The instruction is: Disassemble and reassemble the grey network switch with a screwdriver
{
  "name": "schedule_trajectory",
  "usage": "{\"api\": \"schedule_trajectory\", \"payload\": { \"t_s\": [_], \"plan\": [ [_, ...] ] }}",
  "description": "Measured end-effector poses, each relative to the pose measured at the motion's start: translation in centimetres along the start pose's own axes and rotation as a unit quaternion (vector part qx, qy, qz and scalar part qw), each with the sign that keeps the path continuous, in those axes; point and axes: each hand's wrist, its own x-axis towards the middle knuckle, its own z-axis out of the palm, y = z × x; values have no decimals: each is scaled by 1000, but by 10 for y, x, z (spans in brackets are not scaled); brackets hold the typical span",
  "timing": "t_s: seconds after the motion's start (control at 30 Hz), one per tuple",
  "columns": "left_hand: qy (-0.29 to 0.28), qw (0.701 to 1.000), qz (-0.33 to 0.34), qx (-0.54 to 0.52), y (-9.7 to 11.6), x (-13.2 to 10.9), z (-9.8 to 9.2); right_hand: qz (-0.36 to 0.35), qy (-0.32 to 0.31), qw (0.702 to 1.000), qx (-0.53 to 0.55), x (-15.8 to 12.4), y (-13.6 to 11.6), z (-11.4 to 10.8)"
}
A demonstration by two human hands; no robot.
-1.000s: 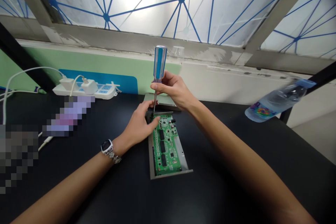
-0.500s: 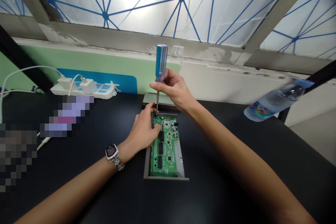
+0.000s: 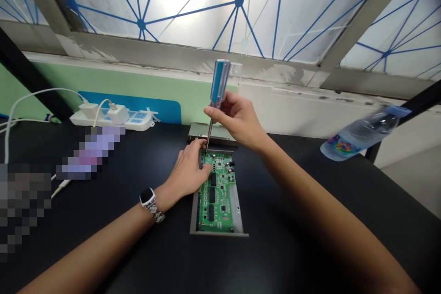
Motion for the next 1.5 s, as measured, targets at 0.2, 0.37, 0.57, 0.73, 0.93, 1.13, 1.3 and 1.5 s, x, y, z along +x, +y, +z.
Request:
{"api": "schedule_trajectory", "payload": {
  "t_s": [0.2, 0.37, 0.57, 0.73, 0.93, 1.13, 1.3, 1.5],
  "plan": [
    [-8, 1000, -7, 14, -1, 0, -2, 26, 49, 998, -36, -2, -24, -10],
    [-41, 999, 6, 16, 2, -1, -8, 135, 32, 985, -105, -21, -22, -26],
    [-42, 998, 29, 42, 2, -4, -8, 290, 13, 929, -231, -74, 7, -57],
    [-10, 992, 64, 107, 1, -8, -16, 388, -3, 863, -324, -107, 28, -75],
    [-45, 977, -10, 207, 11, -12, -33, 366, -24, 794, -485, -115, 32, -69],
    [-47, 978, -21, 203, 18, -15, -28, 365, -48, 733, -572, -109, 25, -61],
    [-54, 974, -23, 219, 18, -15, -24, 236, -19, 790, -565, -83, 31, -57],
    [-110, 960, -33, 255, 20, -13, -30, 152, -144, 891, -403, -26, 67, -38]
  ]
}}
